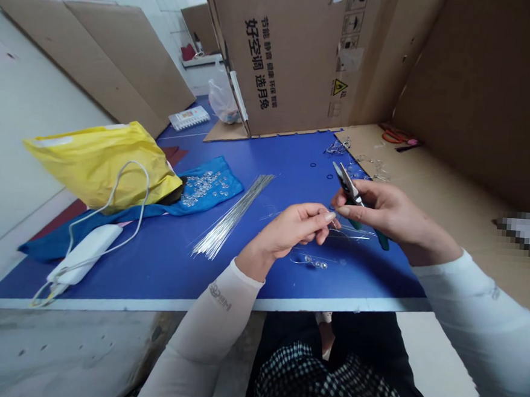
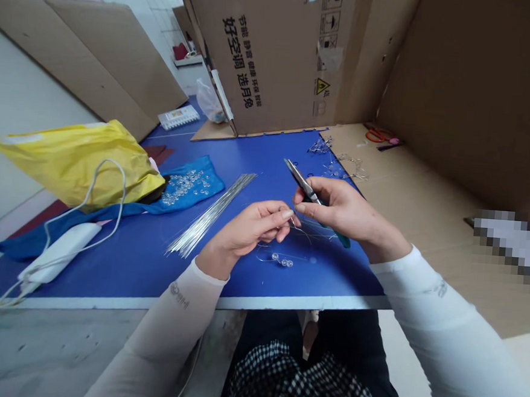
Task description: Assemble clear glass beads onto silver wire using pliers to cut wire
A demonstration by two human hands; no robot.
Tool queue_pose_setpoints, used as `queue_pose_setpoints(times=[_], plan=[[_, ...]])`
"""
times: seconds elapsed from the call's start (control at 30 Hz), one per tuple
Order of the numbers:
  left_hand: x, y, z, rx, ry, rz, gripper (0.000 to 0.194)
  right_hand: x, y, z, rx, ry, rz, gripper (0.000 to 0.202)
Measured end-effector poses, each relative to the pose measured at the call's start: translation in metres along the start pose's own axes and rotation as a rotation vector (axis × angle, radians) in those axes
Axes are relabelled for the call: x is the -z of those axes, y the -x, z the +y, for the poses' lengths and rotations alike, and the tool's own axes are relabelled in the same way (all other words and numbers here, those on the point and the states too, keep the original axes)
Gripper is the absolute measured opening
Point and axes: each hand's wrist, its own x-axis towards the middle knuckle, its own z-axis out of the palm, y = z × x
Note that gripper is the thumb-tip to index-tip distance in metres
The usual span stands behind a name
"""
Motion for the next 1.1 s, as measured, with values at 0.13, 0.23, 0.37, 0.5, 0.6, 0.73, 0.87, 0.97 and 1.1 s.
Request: queue_pose_setpoints(times=[0.13,0.23,0.37,0.5,0.6,0.73,0.87,0.97,1.1], plan=[[0.000,-0.001,-0.001,-0.018,0.000,-0.007,0.027,0.001,-0.002,-0.003,-0.009,0.007,-0.030,0.031],[0.001,-0.002,-0.003,-0.013,0.014,-0.007,0.025,0.003,-0.003,-0.004,0.001,0.016,-0.063,0.028],[0.002,-0.003,-0.004,-0.003,0.036,0.015,0.024,0.006,-0.004,-0.004,0.016,0.018,-0.110,0.023],[0.003,-0.004,-0.005,-0.009,0.055,0.027,0.025,0.007,-0.005,-0.004,0.008,0.016,-0.139,0.024],[0.003,-0.004,-0.006,-0.021,0.091,0.020,0.023,0.008,-0.006,-0.004,0.015,0.028,-0.130,0.024],[0.003,-0.004,-0.008,-0.028,0.120,0.016,0.022,0.008,-0.007,-0.004,0.023,0.039,-0.121,0.024],[0.003,-0.005,-0.008,-0.027,0.071,0.041,0.026,0.008,-0.008,-0.005,0.009,0.058,-0.126,0.026],[0.002,-0.005,-0.007,-0.038,0.033,0.038,0.028,0.008,-0.009,-0.005,0.005,0.059,-0.149,0.026],[0.003,-0.004,-0.006,-0.038,-0.003,0.024,0.025,0.008,-0.011,-0.005,-0.003,0.040,-0.198,0.025]])
